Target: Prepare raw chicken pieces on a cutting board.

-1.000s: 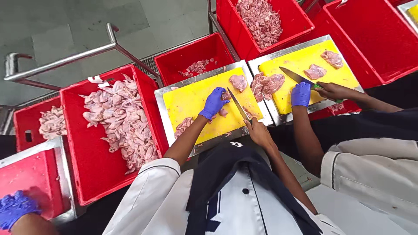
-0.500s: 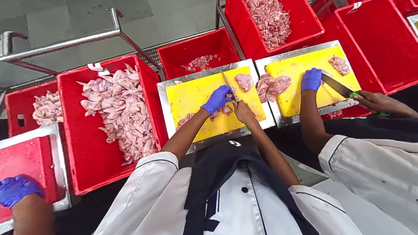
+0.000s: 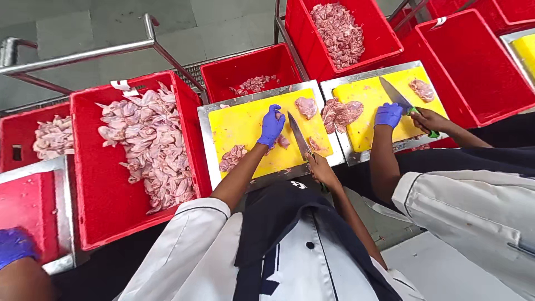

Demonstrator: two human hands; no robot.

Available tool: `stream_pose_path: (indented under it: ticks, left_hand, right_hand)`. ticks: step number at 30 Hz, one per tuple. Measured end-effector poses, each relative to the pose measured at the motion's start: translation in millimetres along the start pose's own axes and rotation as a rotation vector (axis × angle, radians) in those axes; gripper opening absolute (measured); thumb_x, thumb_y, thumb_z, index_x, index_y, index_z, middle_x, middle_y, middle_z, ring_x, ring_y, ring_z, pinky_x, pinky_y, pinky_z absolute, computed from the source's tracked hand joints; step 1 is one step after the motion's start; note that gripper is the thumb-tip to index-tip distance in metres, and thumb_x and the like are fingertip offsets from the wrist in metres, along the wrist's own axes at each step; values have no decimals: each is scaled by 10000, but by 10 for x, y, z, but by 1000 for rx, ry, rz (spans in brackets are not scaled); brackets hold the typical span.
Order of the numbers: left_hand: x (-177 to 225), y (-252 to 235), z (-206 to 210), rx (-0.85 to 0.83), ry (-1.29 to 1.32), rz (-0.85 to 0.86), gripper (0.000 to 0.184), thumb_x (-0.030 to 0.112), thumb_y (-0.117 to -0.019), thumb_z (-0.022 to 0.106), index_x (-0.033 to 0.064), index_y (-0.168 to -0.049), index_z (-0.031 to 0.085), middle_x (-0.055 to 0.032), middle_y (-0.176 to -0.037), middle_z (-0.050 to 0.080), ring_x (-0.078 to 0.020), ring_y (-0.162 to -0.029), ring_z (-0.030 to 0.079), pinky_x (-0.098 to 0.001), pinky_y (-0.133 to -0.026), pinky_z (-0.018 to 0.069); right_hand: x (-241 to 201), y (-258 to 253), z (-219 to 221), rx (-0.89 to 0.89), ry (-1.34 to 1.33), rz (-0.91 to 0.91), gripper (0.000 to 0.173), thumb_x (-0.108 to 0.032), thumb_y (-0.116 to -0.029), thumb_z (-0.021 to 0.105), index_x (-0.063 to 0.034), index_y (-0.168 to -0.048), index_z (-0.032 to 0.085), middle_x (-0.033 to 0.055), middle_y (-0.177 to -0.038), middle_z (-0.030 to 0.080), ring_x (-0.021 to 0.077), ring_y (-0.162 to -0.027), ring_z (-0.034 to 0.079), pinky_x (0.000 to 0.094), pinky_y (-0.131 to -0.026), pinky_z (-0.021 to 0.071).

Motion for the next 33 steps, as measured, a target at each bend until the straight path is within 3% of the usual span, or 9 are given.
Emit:
stream_pose_path:
  ticks: [4,10,14,17,22,26,28,30,33]
  left_hand:
    - [129,35,189,-244,-216,258,356,213,-1038,534,39,-1328,648,-198,-1367,605,-346,-1266,597,-514,-1072,499]
    - [275,96,335,-401,-445,324,316,92,-938,599,99,-1238,697,-184,-1313,615,-390,-1224,594,-555,-946,551]
    - [314,328,471,-450,-448,383,343,255,-1017,559,137,-1318,675,-173,-1357,604,-374,-1229,602,-547,-945,552]
    - [410,493,656,-526,-457,398,254,118,-950,618,82,-1185,709,-219,-1344,583,-412,-1238,579,-560,-948,549]
    - [444,704,235,-238,-224,246,229,140,-845,696,71,-1061,726,-155,-1165,667,-296,-1066,669,-484,-895,575]
    - [97,1088,-389,212,-213,-80,323,228,-938,646,101,-1230,705,-150,-1288,655,-300,-1089,686,-528,-895,582]
    - [-72,1157,-306,211,-322,-211,504,434,-944,654,160,-1368,651,-196,-1363,599,-370,-1160,646,-568,-927,556]
    - [-3,1130,-56,152,-451,-257,812,666,-813,736,236,-1480,567,-250,-1471,502,-456,-1236,580,-612,-894,561]
    - [195,974,221,118,-545,-341,936,713,-700,796,273,-1490,553,-269,-1549,415,-491,-1304,510,-605,-883,565]
  right_hand:
    - [83,236,-76,112,-65,-103,489,-481,-1113,357,-45,-1034,563,39,-649,509,162,-490,533,347,-482,501]
    - [317,232,-180,170,-61,-116,466,-448,-1118,368,-36,-1067,580,22,-631,504,140,-486,528,333,-487,498]
    - [403,231,-219,197,-115,-148,451,-421,-1124,362,-31,-1049,576,9,-611,496,120,-473,521,311,-472,495]
    - [408,193,-266,185,-107,-140,460,-423,-1125,356,-27,-1069,583,19,-620,504,127,-474,523,316,-467,492]
    - [339,185,-372,144,-64,-149,454,-439,-1123,363,-37,-1067,566,16,-614,498,127,-452,514,311,-438,489]
    - [416,171,-384,118,-72,-154,437,-427,-1126,364,-39,-1080,559,11,-608,496,124,-441,509,306,-432,486]
    - [466,140,-367,96,-58,-145,456,-432,-1124,367,-23,-1102,568,24,-628,501,136,-466,514,327,-457,490]
    - [486,108,-362,72,-39,-150,463,-439,-1122,365,-27,-1105,577,22,-633,504,135,-476,522,330,-469,498]
    - [477,105,-381,46,-9,-167,470,-461,-1117,370,-42,-1062,576,22,-631,506,136,-475,527,327,-466,498]
Point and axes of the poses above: each hand's wrist, its own y-axis away from the middle knuckle, its own z-axis out of the palm, x = y × z, the point moved 3 cm from there along -y, towards the middle knuckle
